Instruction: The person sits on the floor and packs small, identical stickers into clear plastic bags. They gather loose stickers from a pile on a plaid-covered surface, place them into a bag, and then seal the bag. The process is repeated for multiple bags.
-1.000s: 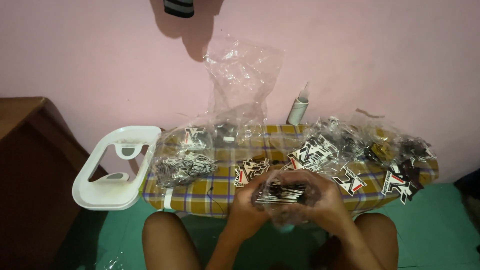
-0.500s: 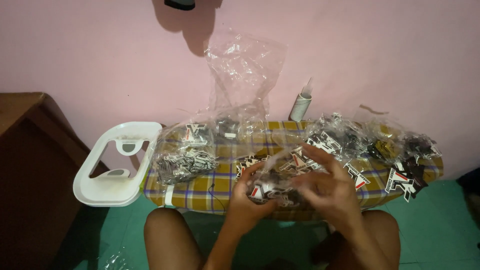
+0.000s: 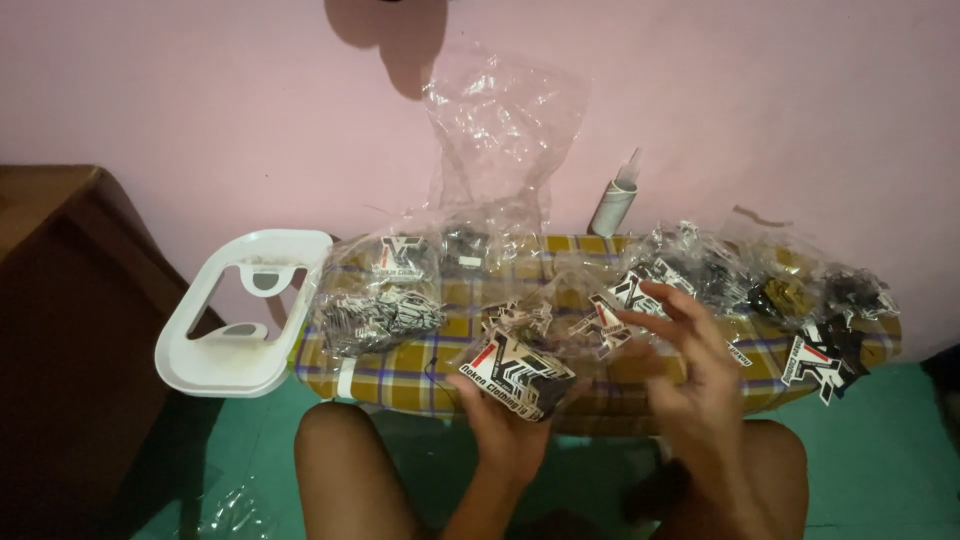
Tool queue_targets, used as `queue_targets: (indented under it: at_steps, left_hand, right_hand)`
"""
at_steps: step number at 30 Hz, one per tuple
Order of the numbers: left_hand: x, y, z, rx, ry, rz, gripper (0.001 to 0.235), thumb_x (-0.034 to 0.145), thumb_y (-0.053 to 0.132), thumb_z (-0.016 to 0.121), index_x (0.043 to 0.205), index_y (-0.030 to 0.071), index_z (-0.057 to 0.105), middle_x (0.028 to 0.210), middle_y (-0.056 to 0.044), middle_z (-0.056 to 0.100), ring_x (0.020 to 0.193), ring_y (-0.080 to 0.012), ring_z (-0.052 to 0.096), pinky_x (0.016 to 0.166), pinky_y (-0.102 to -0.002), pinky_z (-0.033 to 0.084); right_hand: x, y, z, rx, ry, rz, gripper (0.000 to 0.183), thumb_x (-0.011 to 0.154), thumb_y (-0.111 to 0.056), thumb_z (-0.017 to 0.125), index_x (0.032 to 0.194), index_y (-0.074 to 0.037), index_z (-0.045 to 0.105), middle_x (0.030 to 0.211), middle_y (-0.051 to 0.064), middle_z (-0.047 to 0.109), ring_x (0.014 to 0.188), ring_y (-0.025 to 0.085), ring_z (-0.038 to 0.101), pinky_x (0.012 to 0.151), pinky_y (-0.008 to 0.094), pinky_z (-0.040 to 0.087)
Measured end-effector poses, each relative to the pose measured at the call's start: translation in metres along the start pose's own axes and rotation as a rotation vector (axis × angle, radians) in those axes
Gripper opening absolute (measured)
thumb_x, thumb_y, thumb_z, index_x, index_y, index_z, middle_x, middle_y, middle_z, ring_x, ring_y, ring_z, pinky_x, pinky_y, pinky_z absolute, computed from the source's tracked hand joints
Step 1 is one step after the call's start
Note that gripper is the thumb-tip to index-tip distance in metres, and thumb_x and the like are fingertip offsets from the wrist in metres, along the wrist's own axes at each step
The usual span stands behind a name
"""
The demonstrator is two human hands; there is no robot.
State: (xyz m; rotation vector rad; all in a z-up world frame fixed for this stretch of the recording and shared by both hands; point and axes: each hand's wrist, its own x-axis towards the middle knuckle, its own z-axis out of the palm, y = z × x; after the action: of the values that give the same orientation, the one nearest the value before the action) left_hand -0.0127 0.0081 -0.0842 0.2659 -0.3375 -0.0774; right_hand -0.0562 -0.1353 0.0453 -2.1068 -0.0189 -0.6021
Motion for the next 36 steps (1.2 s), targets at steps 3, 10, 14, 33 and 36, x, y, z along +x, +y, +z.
queue_targets:
  at_steps: [3,10,14,33,36]
  left_hand:
    - [0.006,0.015,0.030,-0.050,0.334,-0.140,0.109,0.077,0.083,0.026,0.157,0.010,0.038,0.147,-0.025,0.052,0.131,-0.0473,0.052,0.105,-0.064,0.044]
    - [0.021,0.009,0.002,-0.081,0.587,-0.013,0.115,0.076,0.085,0.021,0.158,0.006,0.036,0.148,-0.030,0.049,0.132,-0.0512,0.048,0.111,-0.062,0.040]
    - [0.026,0.018,0.002,0.002,0.943,-0.206,0.125,0.060,0.092,0.030,0.163,0.032,-0.008,0.172,-0.003,-0.004,0.159,-0.0361,0.003,0.126,-0.062,0.017]
    - [0.091,0.006,-0.046,0.507,0.470,-0.286,0.077,0.094,0.062,0.028,0.130,0.002,0.060,0.122,-0.025,0.071,0.113,-0.0380,0.069,0.087,-0.043,0.057]
    - [0.096,0.008,-0.032,0.810,0.557,-0.428,0.084,0.087,0.067,0.022,0.123,0.008,0.069,0.108,-0.020,0.079,0.100,-0.0332,0.077,0.070,-0.035,0.059]
  right_hand:
    - [0.012,0.005,-0.008,0.004,0.026,-0.382,0.015,0.100,-0.009,0.062,0.106,-0.013,0.075,0.097,0.003,0.076,0.085,0.016,0.071,0.074,0.026,0.053]
    - [-0.003,0.006,0.015,-0.457,-0.218,-0.672,0.010,0.087,-0.033,0.075,0.096,-0.029,0.079,0.091,-0.015,0.079,0.074,0.007,0.072,0.057,0.028,0.052]
    - [-0.006,0.030,0.037,-0.490,-0.223,-0.612,0.038,0.072,-0.053,0.089,0.095,-0.024,0.084,0.075,-0.003,0.078,0.064,0.015,0.072,0.069,0.038,0.059]
    - [0.090,0.070,0.052,-0.187,-0.530,0.371,0.056,0.065,-0.041,0.090,0.116,-0.020,0.082,0.108,-0.003,0.086,0.087,0.012,0.077,0.077,0.025,0.061]
    - [0.101,0.094,0.061,-0.207,-0.549,0.010,0.040,0.066,-0.049,0.091,0.092,-0.019,0.082,0.070,-0.006,0.079,0.050,0.008,0.061,0.049,0.024,0.050]
